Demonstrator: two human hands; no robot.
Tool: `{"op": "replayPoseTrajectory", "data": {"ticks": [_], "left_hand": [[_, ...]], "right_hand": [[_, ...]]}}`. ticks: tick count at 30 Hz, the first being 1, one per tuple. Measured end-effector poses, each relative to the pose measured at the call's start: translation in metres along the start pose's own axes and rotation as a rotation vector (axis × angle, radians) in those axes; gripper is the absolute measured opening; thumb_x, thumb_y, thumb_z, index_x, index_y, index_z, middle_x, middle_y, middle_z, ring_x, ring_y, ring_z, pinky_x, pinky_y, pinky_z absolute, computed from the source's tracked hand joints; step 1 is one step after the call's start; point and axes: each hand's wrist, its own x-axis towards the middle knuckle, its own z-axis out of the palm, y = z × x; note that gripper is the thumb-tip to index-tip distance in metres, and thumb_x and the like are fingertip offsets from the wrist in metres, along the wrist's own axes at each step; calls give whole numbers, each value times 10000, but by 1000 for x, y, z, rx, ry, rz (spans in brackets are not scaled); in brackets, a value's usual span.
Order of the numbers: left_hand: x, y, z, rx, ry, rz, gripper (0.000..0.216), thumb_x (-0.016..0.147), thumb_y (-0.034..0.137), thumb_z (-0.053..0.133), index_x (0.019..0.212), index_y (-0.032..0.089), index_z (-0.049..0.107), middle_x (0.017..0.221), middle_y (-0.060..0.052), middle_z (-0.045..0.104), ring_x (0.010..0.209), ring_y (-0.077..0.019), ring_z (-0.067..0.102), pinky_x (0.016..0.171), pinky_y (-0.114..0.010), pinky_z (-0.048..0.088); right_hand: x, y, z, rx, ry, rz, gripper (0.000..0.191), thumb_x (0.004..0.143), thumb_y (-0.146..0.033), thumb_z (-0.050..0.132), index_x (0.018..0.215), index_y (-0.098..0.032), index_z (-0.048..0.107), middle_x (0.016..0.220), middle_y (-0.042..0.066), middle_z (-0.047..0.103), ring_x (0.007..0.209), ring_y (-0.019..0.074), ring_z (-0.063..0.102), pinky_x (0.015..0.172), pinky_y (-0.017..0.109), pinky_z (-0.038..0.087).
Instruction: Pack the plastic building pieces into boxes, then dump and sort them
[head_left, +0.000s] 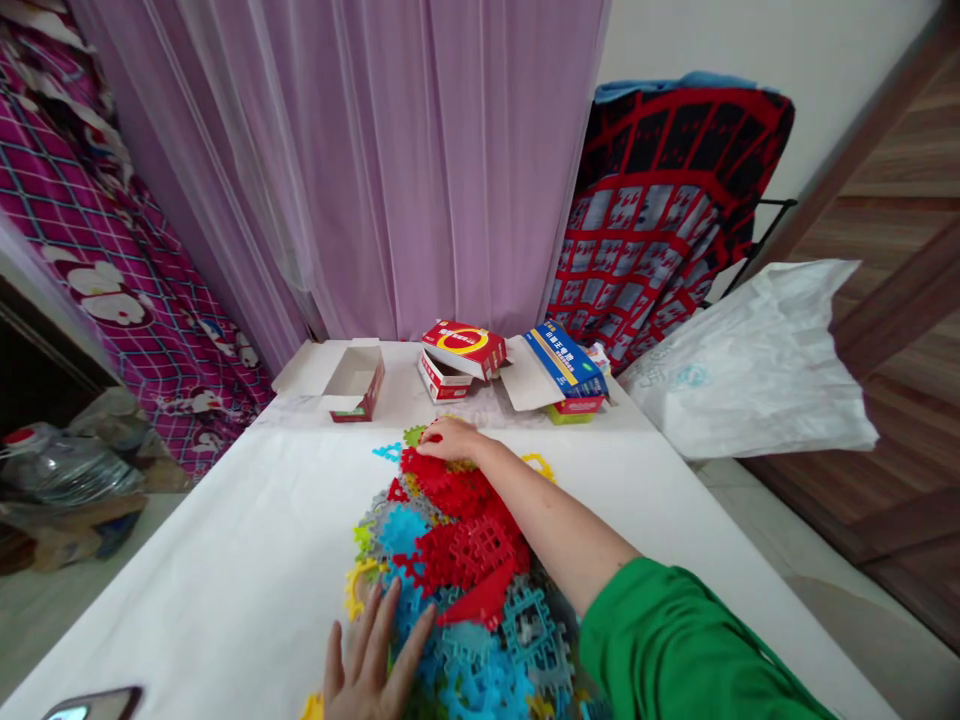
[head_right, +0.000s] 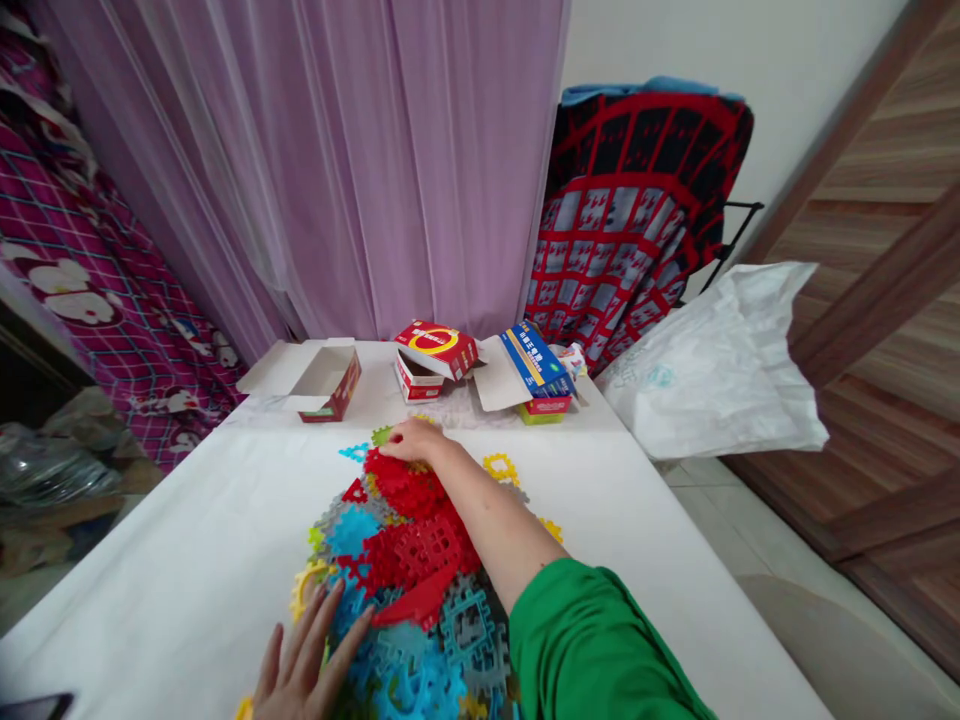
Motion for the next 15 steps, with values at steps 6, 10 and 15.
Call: {"op": "replayPoseTrajectory", "data": {"ticks": [6,10,15], "left_hand": [[17,2,-16,-76,81,15,880,642,564,747,1429,306,450,1601,-182,271,1455,-458,241,1090,-752,182],[5,-6,-32,-123,61,-36,673,751,519,662,1364,288,506,1588,-165,314,1456,-407,273,1092,-719,231],[-12,-12,-34,-183,49,-9,809,739,660,621,1440,314,415,1583,-153,330,1445,-387,304,1112,-687,231]], "right_hand": [[-68,-20,-3,46,-103,-349,286,874,-408,603,1073,-246,731,1130,17,728,1063,206,645,937,314,472],[-151,-13,-13,68,100,-329,444,874,-393,615,1284,-224,626,1402,78,572,1329,240,473,1124,403,335],[-265,13,29,-14,50,-140,887,699,-438,756,1496,-307,389,1637,101,177,1480,367,188,1166,573,206]]}}
